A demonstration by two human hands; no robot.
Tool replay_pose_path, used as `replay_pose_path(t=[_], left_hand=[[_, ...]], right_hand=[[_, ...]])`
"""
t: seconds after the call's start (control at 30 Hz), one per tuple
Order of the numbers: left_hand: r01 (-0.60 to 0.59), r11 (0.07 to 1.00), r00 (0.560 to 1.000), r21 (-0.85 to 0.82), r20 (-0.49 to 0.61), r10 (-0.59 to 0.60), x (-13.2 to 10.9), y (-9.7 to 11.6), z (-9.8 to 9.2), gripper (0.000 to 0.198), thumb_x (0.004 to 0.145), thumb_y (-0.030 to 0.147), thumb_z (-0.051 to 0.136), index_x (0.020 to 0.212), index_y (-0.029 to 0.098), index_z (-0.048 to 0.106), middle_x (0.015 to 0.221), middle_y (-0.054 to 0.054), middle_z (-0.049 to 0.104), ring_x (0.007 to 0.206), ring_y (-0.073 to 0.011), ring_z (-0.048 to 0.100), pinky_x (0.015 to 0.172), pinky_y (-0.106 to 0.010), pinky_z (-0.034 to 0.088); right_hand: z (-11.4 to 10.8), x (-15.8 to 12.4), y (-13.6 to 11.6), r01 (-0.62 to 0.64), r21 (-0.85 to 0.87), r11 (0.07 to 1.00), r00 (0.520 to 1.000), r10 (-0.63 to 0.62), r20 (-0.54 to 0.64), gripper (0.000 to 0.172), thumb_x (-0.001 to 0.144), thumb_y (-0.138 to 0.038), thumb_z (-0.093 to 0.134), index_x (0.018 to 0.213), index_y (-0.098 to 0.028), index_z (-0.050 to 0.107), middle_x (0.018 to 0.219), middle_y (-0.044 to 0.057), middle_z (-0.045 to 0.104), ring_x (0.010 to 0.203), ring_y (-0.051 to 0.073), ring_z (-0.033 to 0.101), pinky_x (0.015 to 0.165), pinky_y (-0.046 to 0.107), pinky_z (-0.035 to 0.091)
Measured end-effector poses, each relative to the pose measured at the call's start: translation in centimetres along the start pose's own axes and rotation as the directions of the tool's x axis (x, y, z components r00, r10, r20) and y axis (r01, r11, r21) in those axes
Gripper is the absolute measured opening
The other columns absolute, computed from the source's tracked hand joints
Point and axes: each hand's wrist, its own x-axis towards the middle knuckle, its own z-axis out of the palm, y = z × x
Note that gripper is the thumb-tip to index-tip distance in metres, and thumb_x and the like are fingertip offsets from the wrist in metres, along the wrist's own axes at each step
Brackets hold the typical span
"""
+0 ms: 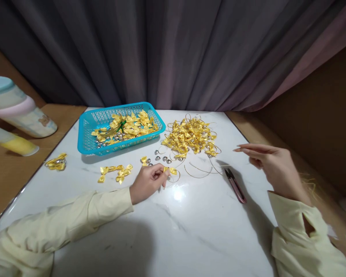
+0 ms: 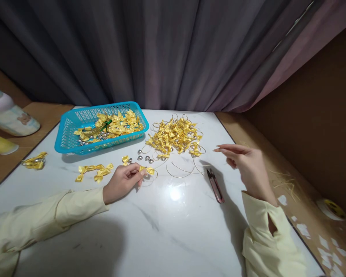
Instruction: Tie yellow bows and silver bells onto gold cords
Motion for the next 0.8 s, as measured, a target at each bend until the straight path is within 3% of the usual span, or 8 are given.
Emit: replay_pose_path(t=[0.1, 0.2, 0.3, 0.47, 0.8], left_hand=[[-0.025, 1.0, 0.998, 0.007, 0.061, 0.024, -0.2, 0.1, 0.0, 0.026, 0.084, 0.029, 0.048, 0.062, 0.015, 0.052, 0.048, -0.001, 0.058, 0.043, -0.009, 0.049, 0.044, -0.02, 0.039], [-0.049, 0.999, 0.99, -0.003, 0.135, 0.049, -0.3, 0.3, 0.0, 0.027, 0.084, 0.029, 0.048, 0.062, 0.014, 0.054, 0.049, -0.002, 0.06, 0.043, -0.0089, 0.049, 0.044, -0.02, 0.038], [-0.063, 0.998, 0.983, -0.017, 0.17, 0.065, -0.4, 0.5, -0.1, 0.027, 0.085, 0.029, 0.047, 0.064, 0.014, 0.056, 0.049, -0.002, 0.06, 0.044, -0.0091, 0.05, 0.044, -0.02, 0.037], [-0.079, 0.996, 0.978, -0.029, 0.19, 0.083, -0.4, 0.6, -0.2, 0.025, 0.085, 0.028, 0.048, 0.065, 0.014, 0.056, 0.051, -0.004, 0.064, 0.045, -0.0096, 0.051, 0.044, -0.021, 0.037], [-0.023, 0.992, 0.966, -0.123, 0.253, 0.054, -0.3, 0.6, -0.5, 0.029, 0.085, 0.032, 0.047, 0.066, 0.013, 0.057, 0.059, -0.007, 0.065, 0.05, -0.0128, 0.057, 0.049, -0.023, 0.041]], right_hand=[[2.9, -1.6, -0.6, 0.025, -0.063, 0.998, 0.972, -0.009, 0.236, 0.022, 0.071, -0.032, 0.067, 0.083, -0.014, 0.072, 0.047, 0.0, 0.057, 0.044, 0.01, 0.047, 0.044, 0.023, 0.037], [6.3, -3.8, -1.0, -0.039, -0.062, 0.997, 0.873, 0.064, 0.483, 0.027, 0.074, -0.037, 0.064, 0.089, -0.016, 0.071, 0.058, 0.003, 0.066, 0.051, 0.013, 0.056, 0.052, 0.026, 0.046], [8.9, -5.6, -0.9, -0.102, -0.002, 0.995, 0.771, 0.08, 0.632, 0.025, 0.071, -0.039, 0.067, 0.082, -0.016, 0.071, 0.066, 0.004, 0.068, 0.056, 0.014, 0.06, 0.056, 0.027, 0.05], [10.6, -6.8, -0.4, -0.264, 0.167, 0.95, 0.707, 0.073, 0.703, 0.026, 0.067, -0.039, 0.07, 0.076, -0.015, 0.067, 0.066, 0.003, 0.066, 0.059, 0.013, 0.06, 0.056, 0.026, 0.052], [11.0, -6.9, -0.5, -0.4, 0.25, 0.882, 0.685, 0.107, 0.721, 0.024, 0.062, -0.032, 0.076, 0.068, -0.012, 0.063, 0.057, 0.0, 0.063, 0.05, 0.009, 0.057, 0.052, 0.022, 0.048]])
